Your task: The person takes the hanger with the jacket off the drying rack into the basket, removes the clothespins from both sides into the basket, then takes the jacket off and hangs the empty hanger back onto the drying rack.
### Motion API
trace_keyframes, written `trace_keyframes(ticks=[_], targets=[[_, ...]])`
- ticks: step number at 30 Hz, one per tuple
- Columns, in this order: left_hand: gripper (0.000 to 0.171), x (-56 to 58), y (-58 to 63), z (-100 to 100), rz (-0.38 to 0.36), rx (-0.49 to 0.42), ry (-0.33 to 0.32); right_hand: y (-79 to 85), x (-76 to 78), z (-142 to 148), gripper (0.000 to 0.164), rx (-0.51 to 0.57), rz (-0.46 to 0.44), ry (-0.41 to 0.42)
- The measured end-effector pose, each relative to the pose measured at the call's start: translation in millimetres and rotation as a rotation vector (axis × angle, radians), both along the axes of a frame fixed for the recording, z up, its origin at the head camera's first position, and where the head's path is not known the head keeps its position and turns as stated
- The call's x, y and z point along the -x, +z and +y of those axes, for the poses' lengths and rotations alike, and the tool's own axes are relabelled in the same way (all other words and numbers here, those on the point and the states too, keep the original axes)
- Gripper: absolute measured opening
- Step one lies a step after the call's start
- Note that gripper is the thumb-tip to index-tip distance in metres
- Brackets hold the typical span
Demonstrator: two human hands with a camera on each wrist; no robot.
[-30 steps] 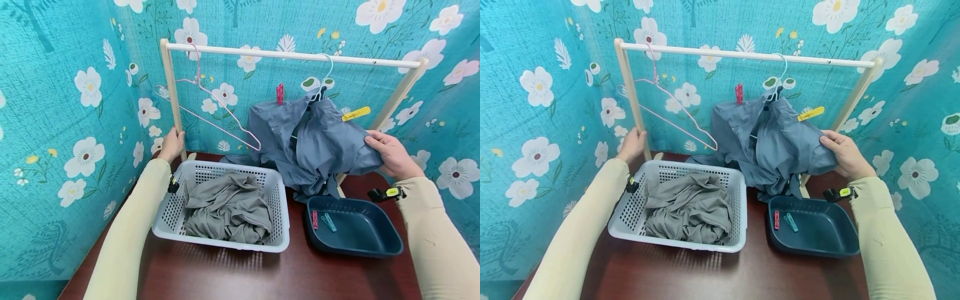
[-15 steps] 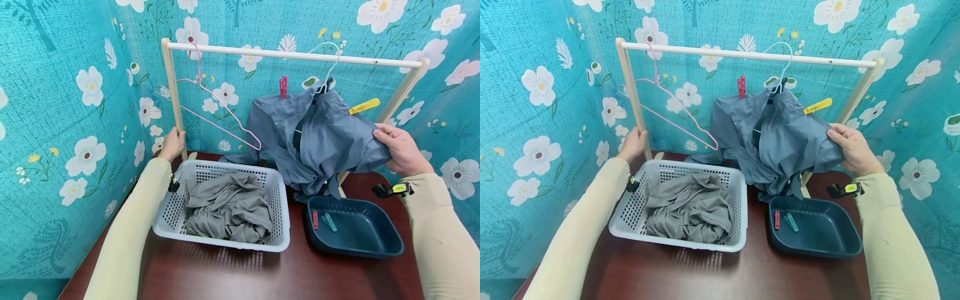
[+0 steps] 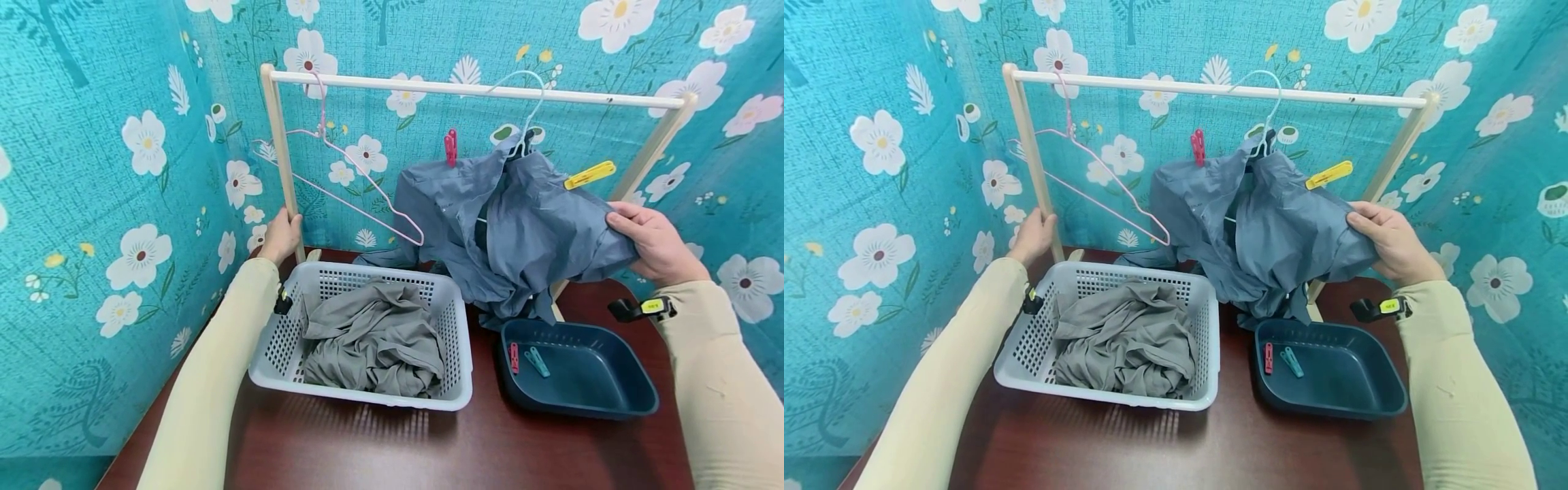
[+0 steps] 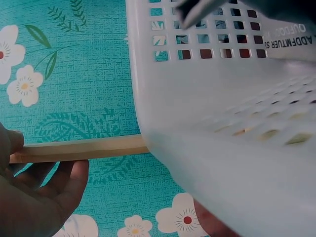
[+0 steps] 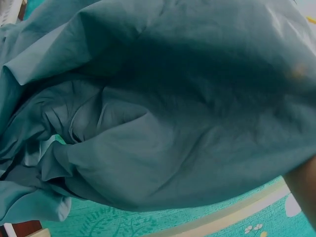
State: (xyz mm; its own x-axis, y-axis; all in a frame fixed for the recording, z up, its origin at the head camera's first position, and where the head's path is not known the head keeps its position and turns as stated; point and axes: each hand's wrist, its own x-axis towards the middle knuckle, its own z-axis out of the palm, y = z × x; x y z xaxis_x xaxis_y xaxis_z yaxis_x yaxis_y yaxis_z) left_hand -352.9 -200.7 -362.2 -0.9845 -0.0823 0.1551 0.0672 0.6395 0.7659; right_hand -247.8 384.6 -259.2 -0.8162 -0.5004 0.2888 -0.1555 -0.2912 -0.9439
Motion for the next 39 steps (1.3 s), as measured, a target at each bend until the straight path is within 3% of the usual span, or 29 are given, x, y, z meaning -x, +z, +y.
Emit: trace_keyframes(ticks=[9, 17, 24, 30, 39], targets=[[0.043, 0.3, -0.8, 0, -0.002, 0.006, 0.0, -10.6, -5.2, 11, 0.041, -0.179, -0.028, 0.002], [0.042, -0.9, 1.8, 1, -0.017, 0.009, 0.003, -16.1, -7.6, 25, 0.045, -0.159, -0.067, 0.134], [0.036, 0.0, 1.9, -1, -0.021, 0.009, -0.003, -21.8, -10.0, 35, 0.047, -0.24, -0.085, 0.196], [0.039, 0.4, 0.9, -2, -0.026, 0.0, -0.008, -27.4, -10.2, 35, 0.046, -0.243, -0.069, 0.324], [0.04, -0.2, 1.3, 0, -0.028, -0.005, -0.001, -24.8, -6.6, 22, 0.044, -0.245, -0.032, 0.318]])
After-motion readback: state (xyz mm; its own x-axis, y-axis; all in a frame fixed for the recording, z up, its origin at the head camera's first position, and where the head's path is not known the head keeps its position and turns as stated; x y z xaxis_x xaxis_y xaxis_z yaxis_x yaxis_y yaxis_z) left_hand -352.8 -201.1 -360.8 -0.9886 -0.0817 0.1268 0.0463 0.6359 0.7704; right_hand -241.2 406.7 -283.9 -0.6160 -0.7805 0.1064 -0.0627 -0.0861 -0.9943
